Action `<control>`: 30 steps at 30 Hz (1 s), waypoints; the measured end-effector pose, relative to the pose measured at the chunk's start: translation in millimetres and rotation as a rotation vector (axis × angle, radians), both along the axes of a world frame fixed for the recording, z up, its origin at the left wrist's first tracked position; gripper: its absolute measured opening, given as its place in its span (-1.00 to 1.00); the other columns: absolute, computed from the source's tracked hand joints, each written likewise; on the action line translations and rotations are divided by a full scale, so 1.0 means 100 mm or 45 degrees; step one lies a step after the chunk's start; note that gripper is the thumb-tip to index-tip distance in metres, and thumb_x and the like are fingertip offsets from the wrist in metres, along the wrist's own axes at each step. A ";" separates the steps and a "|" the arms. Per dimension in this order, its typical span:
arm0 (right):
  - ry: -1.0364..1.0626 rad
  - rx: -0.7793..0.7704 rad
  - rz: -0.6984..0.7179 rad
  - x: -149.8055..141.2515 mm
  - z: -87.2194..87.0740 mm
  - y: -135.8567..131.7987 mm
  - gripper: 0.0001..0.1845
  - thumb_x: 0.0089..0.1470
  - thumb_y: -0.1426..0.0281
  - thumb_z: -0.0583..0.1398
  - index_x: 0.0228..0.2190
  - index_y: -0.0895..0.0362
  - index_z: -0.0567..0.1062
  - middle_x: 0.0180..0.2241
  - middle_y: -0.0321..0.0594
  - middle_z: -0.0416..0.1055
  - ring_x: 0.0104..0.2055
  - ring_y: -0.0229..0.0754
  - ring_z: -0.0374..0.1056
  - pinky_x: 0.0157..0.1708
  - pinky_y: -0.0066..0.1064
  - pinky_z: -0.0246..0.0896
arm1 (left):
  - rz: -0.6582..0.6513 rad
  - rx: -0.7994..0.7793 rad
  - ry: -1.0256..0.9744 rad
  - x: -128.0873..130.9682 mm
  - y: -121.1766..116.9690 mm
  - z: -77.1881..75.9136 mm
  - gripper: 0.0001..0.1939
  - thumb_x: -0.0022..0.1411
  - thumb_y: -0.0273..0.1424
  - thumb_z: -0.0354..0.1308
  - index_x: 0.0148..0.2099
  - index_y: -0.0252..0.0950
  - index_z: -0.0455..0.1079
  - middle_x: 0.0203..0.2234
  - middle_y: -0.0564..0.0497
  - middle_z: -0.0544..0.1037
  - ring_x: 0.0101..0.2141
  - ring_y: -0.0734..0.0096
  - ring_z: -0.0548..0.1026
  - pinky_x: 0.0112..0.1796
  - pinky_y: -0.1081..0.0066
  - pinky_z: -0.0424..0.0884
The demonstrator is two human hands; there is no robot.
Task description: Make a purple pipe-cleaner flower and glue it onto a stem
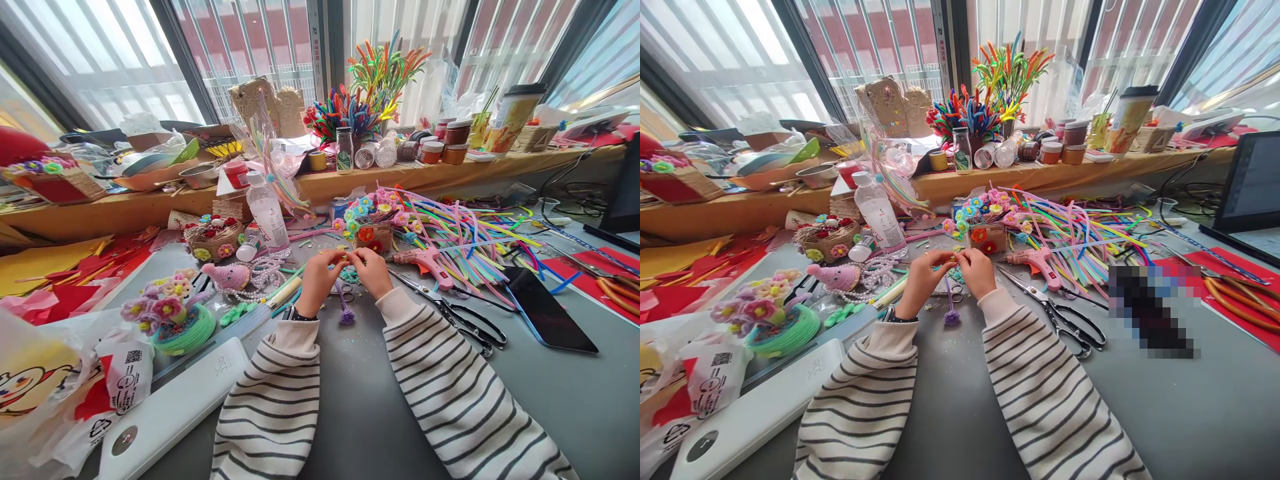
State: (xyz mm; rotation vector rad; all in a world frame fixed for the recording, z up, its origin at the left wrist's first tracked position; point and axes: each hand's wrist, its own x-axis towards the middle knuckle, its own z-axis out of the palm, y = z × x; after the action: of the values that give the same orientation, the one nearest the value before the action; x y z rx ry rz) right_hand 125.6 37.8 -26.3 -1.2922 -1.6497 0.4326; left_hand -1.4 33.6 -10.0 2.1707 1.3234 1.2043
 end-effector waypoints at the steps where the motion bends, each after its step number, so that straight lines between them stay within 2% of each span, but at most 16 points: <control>1: -0.003 0.009 0.008 0.00 0.00 0.00 -0.73 0.00 0.30 0.01 -0.59 0.15 0.39 -0.52 -0.22 0.36 -0.44 -0.24 0.24 -0.41 -0.46 0.08 | 0.013 0.032 0.041 0.00 0.00 0.00 -0.85 0.02 -0.40 0.07 -0.32 -0.27 0.41 -0.43 -0.02 0.50 -0.41 0.41 0.43 -0.33 0.41 0.31; 11: 0.027 0.025 0.023 -0.01 0.01 -0.03 -0.70 0.00 0.27 -0.01 -0.60 0.16 0.36 -0.55 -0.22 0.32 -0.47 -0.24 0.22 -0.42 -0.45 0.08 | 0.272 0.174 0.281 0.02 -0.07 0.01 -0.79 0.10 -0.38 -0.04 -0.35 -0.27 0.42 -0.47 -0.03 0.49 -0.43 0.39 0.40 -0.39 0.45 0.22; 15: 0.195 -0.054 0.095 -0.02 0.02 -0.02 -0.73 -0.05 0.27 0.03 -0.60 0.16 0.38 -0.54 -0.22 0.35 -0.45 -0.25 0.25 -0.39 -0.44 0.11 | 0.334 0.171 0.244 0.05 -0.09 0.00 -0.78 0.10 -0.36 -0.05 -0.37 -0.27 0.41 -0.50 -0.01 0.48 -0.46 0.42 0.40 -0.41 0.47 0.21; 19: 0.526 -0.285 0.226 0.01 0.03 0.00 -0.72 -0.11 0.22 0.07 -0.57 0.17 0.42 -0.55 -0.25 0.38 -0.50 -0.29 0.24 -0.51 -0.49 0.12 | 0.267 0.172 0.173 0.05 -0.08 0.02 -0.79 0.11 -0.34 -0.05 -0.35 -0.25 0.41 -0.48 0.00 0.48 -0.44 0.43 0.39 -0.39 0.48 0.22; 23: 0.758 -0.501 0.255 0.05 0.04 0.01 -0.69 -0.20 0.16 0.11 -0.55 0.17 0.43 -0.54 -0.27 0.38 -0.54 -0.33 0.20 -0.64 -0.55 0.03 | 0.196 0.186 0.130 0.02 -0.07 0.04 -0.80 0.11 -0.34 -0.04 -0.32 -0.25 0.40 -0.45 -0.01 0.47 -0.39 0.42 0.39 -0.36 0.47 0.24; 26: 0.800 -0.548 0.296 0.05 0.05 -0.01 -0.71 -0.26 0.18 0.15 -0.55 0.16 0.42 -0.55 -0.31 0.35 -0.55 -0.36 0.18 -0.64 -0.56 0.00 | 0.190 0.182 0.098 0.02 -0.07 0.03 -0.80 0.10 -0.36 -0.03 -0.31 -0.25 0.40 -0.43 -0.01 0.46 -0.41 0.43 0.39 -0.36 0.47 0.25; 30: 0.817 -0.549 0.297 0.04 0.09 -0.04 -0.72 -0.30 0.19 0.18 -0.57 0.17 0.40 -0.57 -0.33 0.31 -0.55 -0.38 0.14 -0.64 -0.57 -0.02 | 0.096 0.151 -0.007 0.01 -0.05 0.02 -0.80 0.09 -0.36 -0.02 -0.30 -0.26 0.41 -0.42 -0.01 0.46 -0.40 0.44 0.39 -0.35 0.47 0.27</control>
State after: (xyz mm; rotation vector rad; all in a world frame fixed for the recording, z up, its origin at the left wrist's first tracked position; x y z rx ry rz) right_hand 129.6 33.9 -17.7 -1.0917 -1.1855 1.2578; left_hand -0.5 29.0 -7.7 2.2141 1.3751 1.3478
